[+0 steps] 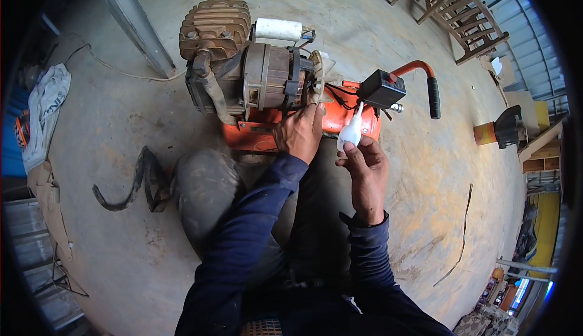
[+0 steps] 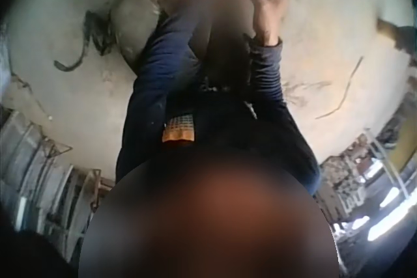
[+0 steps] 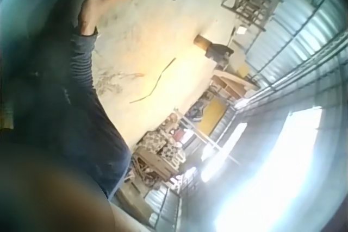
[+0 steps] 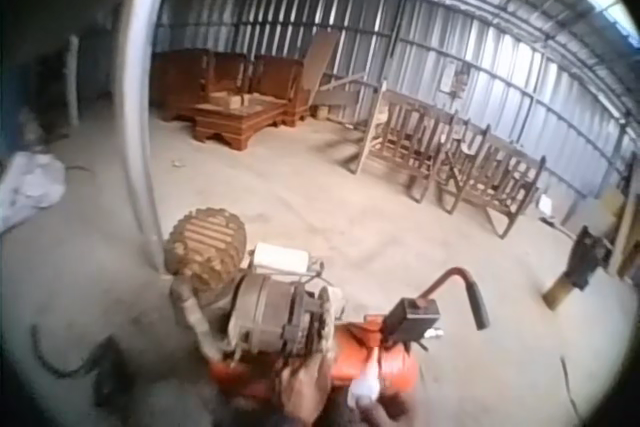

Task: Repairing and cleaning an air compressor by disassembled parts and using basic tools.

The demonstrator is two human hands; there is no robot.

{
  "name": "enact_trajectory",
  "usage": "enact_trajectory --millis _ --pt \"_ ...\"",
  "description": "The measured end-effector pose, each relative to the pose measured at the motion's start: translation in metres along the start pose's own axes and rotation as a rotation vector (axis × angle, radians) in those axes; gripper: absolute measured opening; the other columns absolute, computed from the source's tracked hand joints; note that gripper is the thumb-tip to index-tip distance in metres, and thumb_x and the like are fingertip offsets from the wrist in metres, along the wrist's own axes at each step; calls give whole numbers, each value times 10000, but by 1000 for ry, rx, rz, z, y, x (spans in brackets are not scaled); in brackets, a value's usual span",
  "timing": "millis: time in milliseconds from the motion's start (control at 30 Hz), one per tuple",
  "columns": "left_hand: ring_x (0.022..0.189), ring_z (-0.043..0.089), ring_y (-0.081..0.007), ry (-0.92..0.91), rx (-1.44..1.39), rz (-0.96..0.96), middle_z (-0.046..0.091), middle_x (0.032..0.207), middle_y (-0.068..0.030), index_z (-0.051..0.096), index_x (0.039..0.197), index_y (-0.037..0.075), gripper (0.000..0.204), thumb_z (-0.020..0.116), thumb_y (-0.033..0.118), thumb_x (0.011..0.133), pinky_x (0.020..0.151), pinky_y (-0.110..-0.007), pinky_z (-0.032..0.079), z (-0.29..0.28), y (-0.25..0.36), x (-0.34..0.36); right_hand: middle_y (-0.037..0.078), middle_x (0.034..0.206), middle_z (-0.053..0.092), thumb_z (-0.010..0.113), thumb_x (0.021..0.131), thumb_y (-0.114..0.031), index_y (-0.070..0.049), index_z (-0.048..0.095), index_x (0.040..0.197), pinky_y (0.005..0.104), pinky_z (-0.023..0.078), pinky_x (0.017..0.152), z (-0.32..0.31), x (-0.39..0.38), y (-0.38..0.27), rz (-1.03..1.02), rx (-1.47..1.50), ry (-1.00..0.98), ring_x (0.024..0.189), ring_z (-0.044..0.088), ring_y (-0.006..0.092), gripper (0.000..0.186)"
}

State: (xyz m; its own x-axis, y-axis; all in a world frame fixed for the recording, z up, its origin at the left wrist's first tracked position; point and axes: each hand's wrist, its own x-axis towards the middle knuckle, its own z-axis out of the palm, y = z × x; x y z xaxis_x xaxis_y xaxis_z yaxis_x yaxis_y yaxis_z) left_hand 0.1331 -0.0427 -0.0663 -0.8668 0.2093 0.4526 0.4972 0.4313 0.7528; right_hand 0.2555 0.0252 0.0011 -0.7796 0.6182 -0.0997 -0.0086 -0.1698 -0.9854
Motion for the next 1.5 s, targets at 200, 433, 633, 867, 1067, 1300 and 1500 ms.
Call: enact_trajectory --millis 200,433,633,867,1067,1300,1500 --pt "644 639 -379 -33 -40 -72 659 709 -155 648 807 83 125 636 200 851 550 -470 486 -6 2 -3 81 884 677 672 907 -81 41 615 1012 286 543 667 24 36 -26 6 -233 -113 761 663 135 171" --pt "686 660 -371 -148 -7 -237 674 723 -152 707 947 113 185 670 182 778 602 -467 508 -23 7 -11 115 875 689 688 885 -68 72 621 982 281 536 626 41 54 0 -19 -368 -59 726 684 152 183" --pt "747 666 -374 -171 -19 -280 690 790 -152 707 971 129 220 715 248 786 622 -498 503 -28 -12 -10 153 804 698 718 827 -107 94 629 895 286 519 629 64 47 1 -130 -609 137 686 675 166 231" --pt "763 670 -374 -171 4 -246 696 806 -155 717 970 144 205 699 237 788 647 -475 509 -31 -16 -11 177 749 684 727 779 -144 94 626 842 318 509 614 78 48 6 -205 -633 287 639 655 200 266" --pt "752 674 -371 -169 -69 -215 698 803 -155 726 967 134 209 705 219 777 647 -459 514 -39 -14 -10 176 695 665 733 765 -161 84 619 814 328 502 587 88 50 15 -273 -676 394 586 635 205 275" --pt "772 674 -393 -184 -101 -238 680 803 -211 705 928 34 219 694 199 783 682 -431 506 -49 -10 -7 154 574 614 737 746 -156 59 604 765 337 485 526 94 56 14 -337 -697 432 487 597 213 253" --pt "695 677 -337 -149 -30 -223 690 744 -144 738 959 115 221 701 118 741 657 -419 508 -51 -16 -10 152 559 601 738 740 -156 56 598 753 329 481 520 96 58 15 -314 -705 448 486 601 215 255"
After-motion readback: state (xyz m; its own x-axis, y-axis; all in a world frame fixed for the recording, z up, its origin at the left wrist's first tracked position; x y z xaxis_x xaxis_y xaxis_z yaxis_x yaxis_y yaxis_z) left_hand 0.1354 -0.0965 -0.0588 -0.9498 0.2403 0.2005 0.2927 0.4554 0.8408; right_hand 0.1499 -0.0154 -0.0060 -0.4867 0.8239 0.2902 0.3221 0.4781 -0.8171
